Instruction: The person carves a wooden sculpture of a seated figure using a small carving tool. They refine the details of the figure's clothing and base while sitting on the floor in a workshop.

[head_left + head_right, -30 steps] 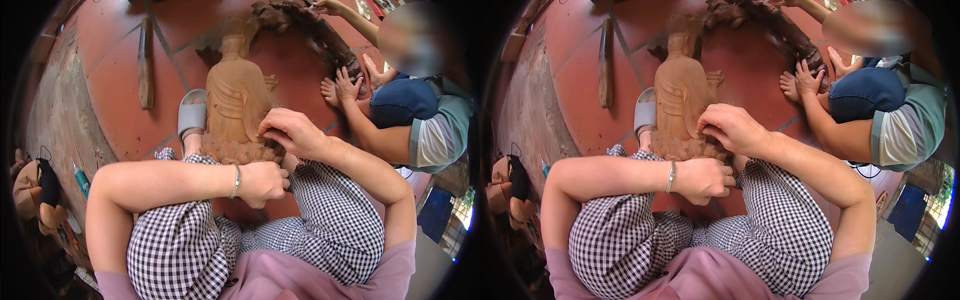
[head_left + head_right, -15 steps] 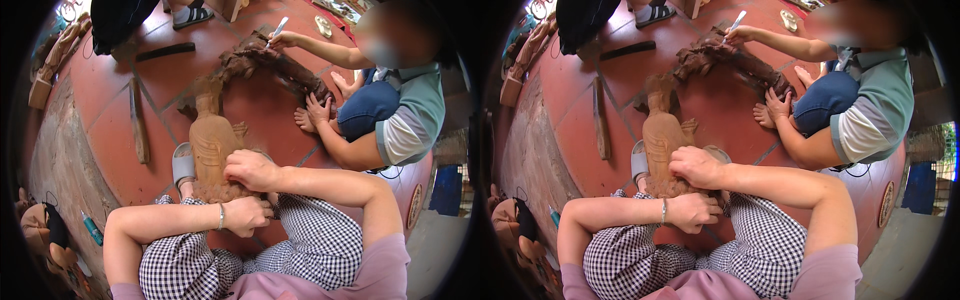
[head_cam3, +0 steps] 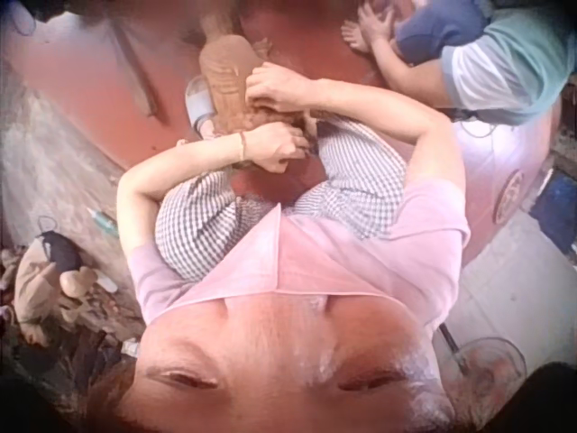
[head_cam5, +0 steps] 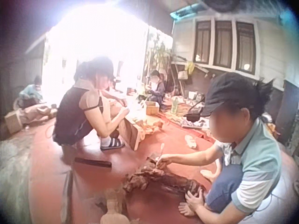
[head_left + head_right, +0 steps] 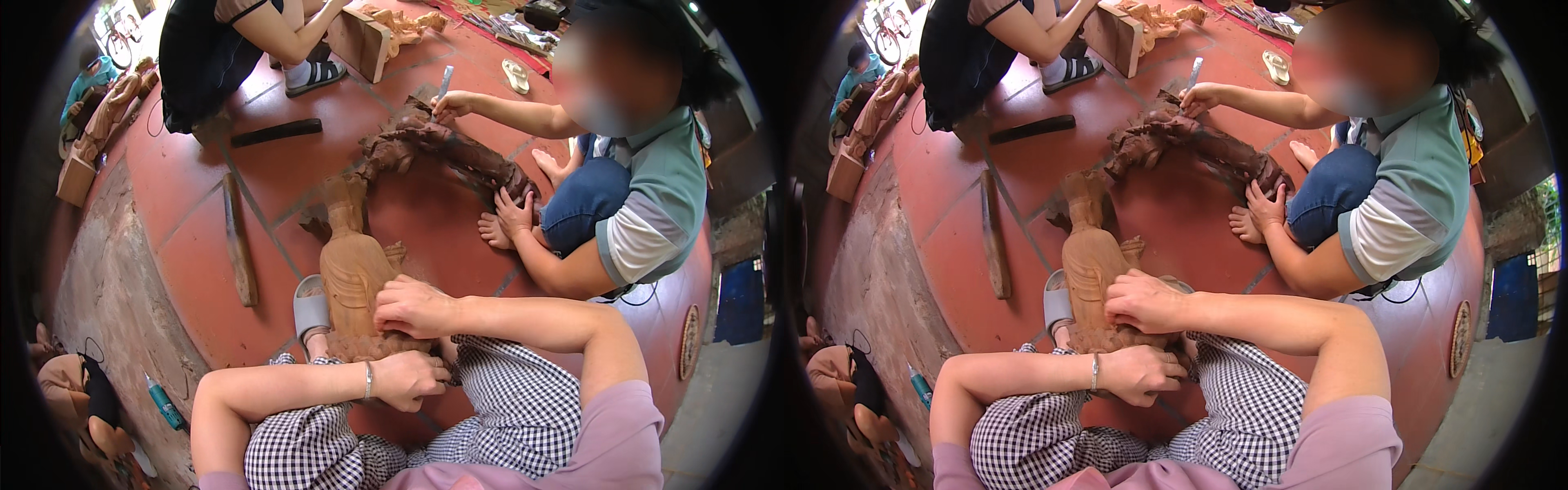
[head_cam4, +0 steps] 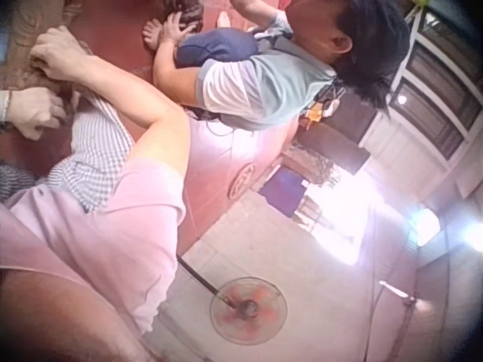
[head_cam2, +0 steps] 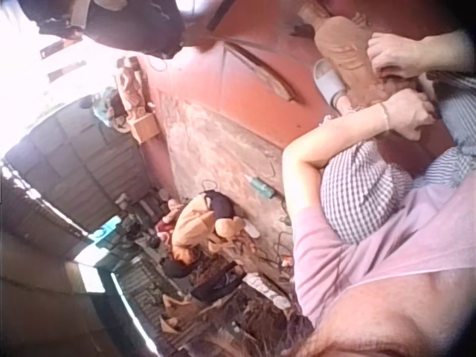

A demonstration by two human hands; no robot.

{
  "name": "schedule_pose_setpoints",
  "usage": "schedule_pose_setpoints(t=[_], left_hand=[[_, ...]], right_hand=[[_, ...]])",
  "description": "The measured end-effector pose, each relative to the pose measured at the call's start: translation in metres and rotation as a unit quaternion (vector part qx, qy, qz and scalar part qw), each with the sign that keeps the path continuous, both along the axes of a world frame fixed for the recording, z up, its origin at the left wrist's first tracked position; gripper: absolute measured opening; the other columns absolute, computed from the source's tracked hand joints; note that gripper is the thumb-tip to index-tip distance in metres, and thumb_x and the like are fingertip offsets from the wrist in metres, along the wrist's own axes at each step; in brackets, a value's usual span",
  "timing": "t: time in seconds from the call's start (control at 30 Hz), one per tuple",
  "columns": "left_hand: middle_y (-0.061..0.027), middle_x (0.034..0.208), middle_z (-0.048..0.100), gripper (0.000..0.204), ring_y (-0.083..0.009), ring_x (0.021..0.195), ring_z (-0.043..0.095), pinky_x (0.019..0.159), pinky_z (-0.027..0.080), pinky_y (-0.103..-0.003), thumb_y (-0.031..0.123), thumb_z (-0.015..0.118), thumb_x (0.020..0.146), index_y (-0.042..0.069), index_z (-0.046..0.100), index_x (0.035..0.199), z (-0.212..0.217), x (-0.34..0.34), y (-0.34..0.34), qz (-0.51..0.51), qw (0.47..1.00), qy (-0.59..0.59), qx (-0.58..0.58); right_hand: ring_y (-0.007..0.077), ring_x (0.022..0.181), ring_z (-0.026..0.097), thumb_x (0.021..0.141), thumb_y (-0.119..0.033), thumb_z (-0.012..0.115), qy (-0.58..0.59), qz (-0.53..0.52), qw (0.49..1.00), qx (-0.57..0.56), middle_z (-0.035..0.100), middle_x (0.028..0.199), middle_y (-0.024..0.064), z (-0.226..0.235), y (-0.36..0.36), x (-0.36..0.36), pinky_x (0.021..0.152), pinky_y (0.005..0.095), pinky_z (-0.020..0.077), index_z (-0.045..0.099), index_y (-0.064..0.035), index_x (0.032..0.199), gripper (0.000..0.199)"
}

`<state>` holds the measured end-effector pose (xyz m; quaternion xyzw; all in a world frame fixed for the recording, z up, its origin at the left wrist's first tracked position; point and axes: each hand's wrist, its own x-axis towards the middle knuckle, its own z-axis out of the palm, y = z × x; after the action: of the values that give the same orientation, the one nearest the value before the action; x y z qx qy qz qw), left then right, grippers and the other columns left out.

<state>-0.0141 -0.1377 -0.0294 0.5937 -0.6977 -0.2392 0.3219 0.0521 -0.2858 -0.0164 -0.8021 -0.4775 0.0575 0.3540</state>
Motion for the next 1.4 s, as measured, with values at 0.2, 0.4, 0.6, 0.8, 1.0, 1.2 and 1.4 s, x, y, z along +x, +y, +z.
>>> schedule_pose_setpoints(t=[0.2,0.4,0.6,0.8,1.0,1.2,1.4], left_hand=[[-0.0154,0.116,0.067,0.034,-0.0328,0.107,0.061,0.090,0.053,-0.044,0.016,0.067,0.064,0.001,0.071,0.095,-0.006,-0.003,-0.006,0.006,0.999,0.002,-0.042],[-0.0158,0.118,0.067,0.034,-0.0326,0.108,0.062,0.090,0.053,-0.043,0.015,0.066,0.065,0.001,0.072,0.096,-0.005,-0.003,0.003,0.026,0.999,0.015,-0.040],[-0.0170,0.127,0.065,0.040,-0.0336,0.116,0.061,0.097,0.053,-0.043,0.016,0.068,0.068,0.001,0.071,0.105,0.005,0.006,-0.004,-0.019,1.000,-0.005,0.011],[-0.0170,0.126,0.065,0.041,-0.0333,0.116,0.060,0.098,0.053,-0.043,0.016,0.068,0.068,0.001,0.071,0.106,0.006,0.003,-0.004,-0.015,1.000,0.001,0.019],[-0.0167,0.127,0.065,0.043,-0.0329,0.117,0.060,0.097,0.053,-0.043,0.016,0.068,0.068,0.002,0.071,0.108,0.004,0.002,-0.001,-0.010,1.000,0.005,0.029],[-0.0167,0.127,0.065,0.039,-0.0335,0.115,0.061,0.096,0.053,-0.043,0.016,0.068,0.068,0.001,0.070,0.104,0.006,0.005,-0.005,-0.020,1.000,0.005,0.018],[-0.0163,0.123,0.065,0.039,-0.0333,0.113,0.061,0.095,0.053,-0.043,0.016,0.068,0.067,0.000,0.071,0.102,0.005,0.004,-0.002,-0.008,1.000,0.015,0.012]], right_hand=[[0.0207,0.092,0.058,0.085,-0.016,0.073,-0.026,0.006,1.000,-0.015,0.062,0.089,0.0003,0.007,0.005,0.002,0.083,0.0359,0.0435,0.068,-0.0145,0.088,0.005],[0.0207,0.091,0.058,0.085,-0.017,0.073,-0.007,-0.019,1.000,-0.016,0.063,0.089,0.0000,-0.002,-0.008,-0.004,0.081,0.0353,0.0433,0.068,-0.0153,0.089,0.006],[0.0208,0.092,0.058,0.085,-0.017,0.072,-0.026,-0.024,0.999,0.005,0.061,0.087,0.0003,-0.001,0.002,-0.003,0.082,0.0367,0.0431,0.067,-0.0157,0.085,0.005],[0.0214,0.090,0.058,0.085,-0.016,0.072,-0.035,-0.006,0.999,-0.007,0.060,0.089,-0.0002,0.000,0.002,0.001,0.082,0.0364,0.0435,0.066,-0.0161,0.090,0.008],[0.0203,0.088,0.058,0.084,-0.017,0.072,-0.031,-0.024,0.999,0.024,0.060,0.086,-0.0003,-0.004,-0.006,0.000,0.082,0.0351,0.0434,0.066,-0.0156,0.086,0.006],[0.0202,0.090,0.059,0.084,-0.017,0.073,-0.048,-0.021,0.999,0.005,0.061,0.088,-0.0005,-0.001,0.002,0.004,0.081,0.0356,0.0438,0.067,-0.0157,0.087,0.007],[0.0212,0.091,0.059,0.080,-0.017,0.077,-0.014,-0.064,0.997,-0.033,0.062,0.087,-0.0004,-0.001,-0.001,0.000,0.080,0.0367,0.0455,0.068,-0.0159,0.088,0.012]])
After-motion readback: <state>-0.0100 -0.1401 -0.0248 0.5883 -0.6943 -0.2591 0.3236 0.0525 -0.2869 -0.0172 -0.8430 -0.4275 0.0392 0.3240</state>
